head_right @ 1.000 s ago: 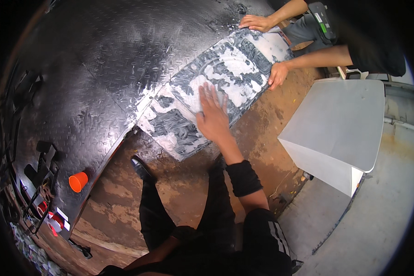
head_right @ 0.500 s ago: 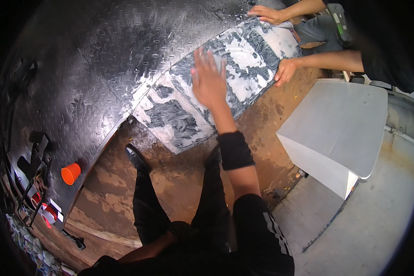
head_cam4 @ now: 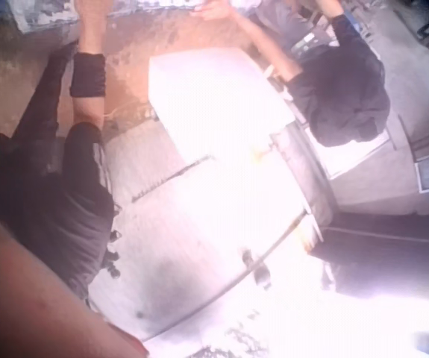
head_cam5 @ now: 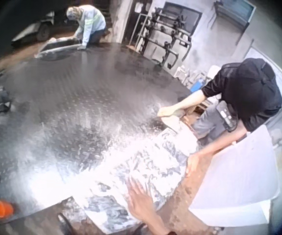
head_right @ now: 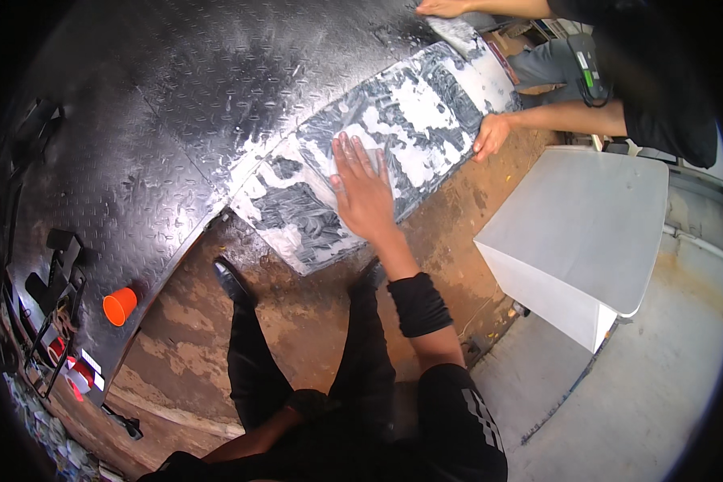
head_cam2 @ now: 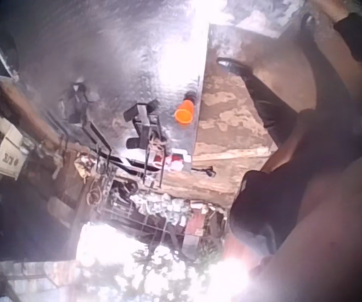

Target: The person smooths a white substance on a metal surface using their hand. They repeatedly rub and press the material to flatten it, while another person works nearby on the same surface.

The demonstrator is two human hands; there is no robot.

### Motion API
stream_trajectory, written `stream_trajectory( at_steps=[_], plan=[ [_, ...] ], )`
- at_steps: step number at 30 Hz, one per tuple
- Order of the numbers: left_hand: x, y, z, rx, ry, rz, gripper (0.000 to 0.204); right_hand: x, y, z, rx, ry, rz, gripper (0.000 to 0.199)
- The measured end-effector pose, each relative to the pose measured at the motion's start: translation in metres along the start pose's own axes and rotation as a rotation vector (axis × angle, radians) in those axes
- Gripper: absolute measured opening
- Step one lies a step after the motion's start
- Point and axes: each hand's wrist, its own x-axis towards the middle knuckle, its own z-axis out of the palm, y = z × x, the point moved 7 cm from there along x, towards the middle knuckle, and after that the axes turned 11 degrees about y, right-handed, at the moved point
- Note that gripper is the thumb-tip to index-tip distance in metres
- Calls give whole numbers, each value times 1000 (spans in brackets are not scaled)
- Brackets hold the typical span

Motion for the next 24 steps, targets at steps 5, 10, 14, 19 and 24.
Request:
stream_trajectory(
  at_steps=[5,10,14,19,24],
  plan=[
    [3,19,-17,67,-220,-5,43,44,38,3,-68,130,122,57],
    [-4,12,-26,-68,-122,-72,41,15,24,1,-16,80,163,58],
    [-4,9,-21,10,-30,-41,42,16,36,-9,182,226,136,44],
    [-6,15,-25,85,-97,-9,39,0,33,-37,71,341,259,62],
    [0,-11,19,-86,-119,-194,40,25,19,12,-249,91,458,74]
  ],
)
